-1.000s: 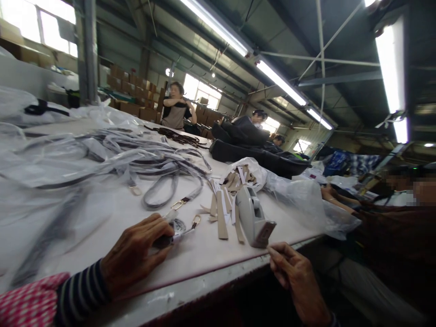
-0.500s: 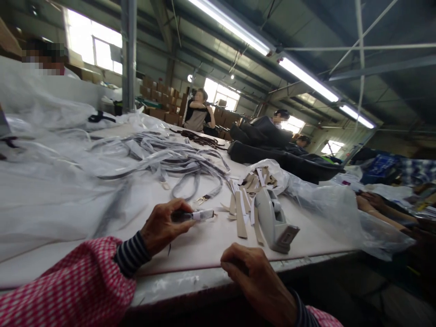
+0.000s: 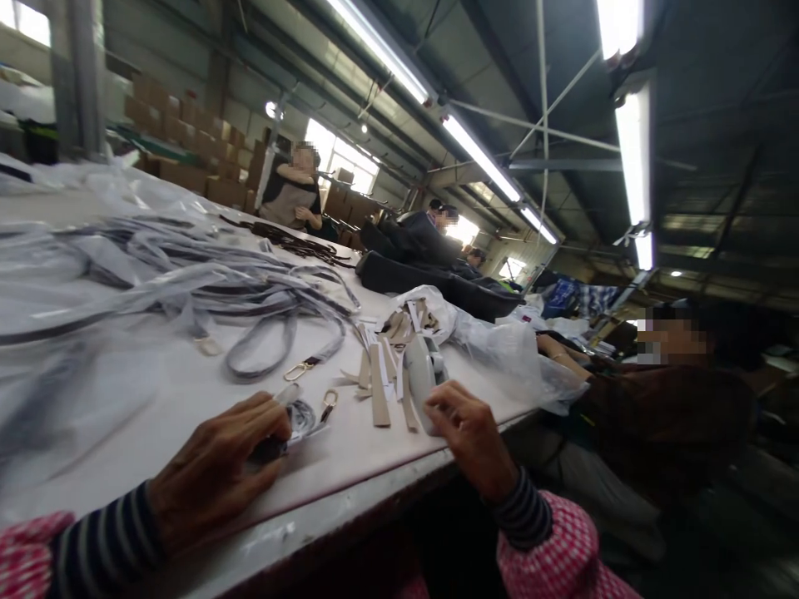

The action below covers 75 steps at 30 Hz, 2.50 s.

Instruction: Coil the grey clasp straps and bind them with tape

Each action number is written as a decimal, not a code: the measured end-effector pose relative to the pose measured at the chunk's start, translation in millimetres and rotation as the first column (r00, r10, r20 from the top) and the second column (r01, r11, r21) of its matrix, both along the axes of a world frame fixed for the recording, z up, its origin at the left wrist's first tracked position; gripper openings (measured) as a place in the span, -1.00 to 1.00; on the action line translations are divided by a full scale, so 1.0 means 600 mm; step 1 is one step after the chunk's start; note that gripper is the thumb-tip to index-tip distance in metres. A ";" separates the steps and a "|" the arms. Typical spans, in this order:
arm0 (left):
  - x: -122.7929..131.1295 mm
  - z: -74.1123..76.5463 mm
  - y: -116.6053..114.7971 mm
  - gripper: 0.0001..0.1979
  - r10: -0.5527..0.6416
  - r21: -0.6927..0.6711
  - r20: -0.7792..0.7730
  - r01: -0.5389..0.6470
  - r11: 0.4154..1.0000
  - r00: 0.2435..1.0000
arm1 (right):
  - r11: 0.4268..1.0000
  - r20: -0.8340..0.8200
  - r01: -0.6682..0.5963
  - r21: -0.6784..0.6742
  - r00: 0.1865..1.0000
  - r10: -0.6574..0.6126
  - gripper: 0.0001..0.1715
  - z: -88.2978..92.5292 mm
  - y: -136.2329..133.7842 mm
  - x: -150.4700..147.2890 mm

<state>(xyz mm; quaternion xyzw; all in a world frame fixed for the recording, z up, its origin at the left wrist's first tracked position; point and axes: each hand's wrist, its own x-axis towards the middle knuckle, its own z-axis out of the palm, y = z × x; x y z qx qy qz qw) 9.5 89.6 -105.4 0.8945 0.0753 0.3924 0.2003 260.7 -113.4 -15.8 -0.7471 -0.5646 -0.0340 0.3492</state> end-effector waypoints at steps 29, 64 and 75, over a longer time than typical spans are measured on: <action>0.008 0.003 0.007 -0.82 0.107 0.020 -0.075 -0.106 0.994 0.991 | 0.867 -0.596 0.410 -0.285 0.632 -0.495 -0.63 0.001 -0.006 0.169; 0.007 -0.019 0.012 -0.86 0.091 -0.005 -0.022 -0.092 0.996 0.996 | 0.921 -0.868 0.389 -0.030 0.447 -0.217 -0.69 -0.057 -0.042 0.120; 0.006 -0.015 0.012 -0.93 0.040 0.013 -0.002 -0.040 0.999 0.999 | 0.938 -0.872 0.342 -0.054 0.441 -0.212 -0.66 -0.057 -0.049 0.112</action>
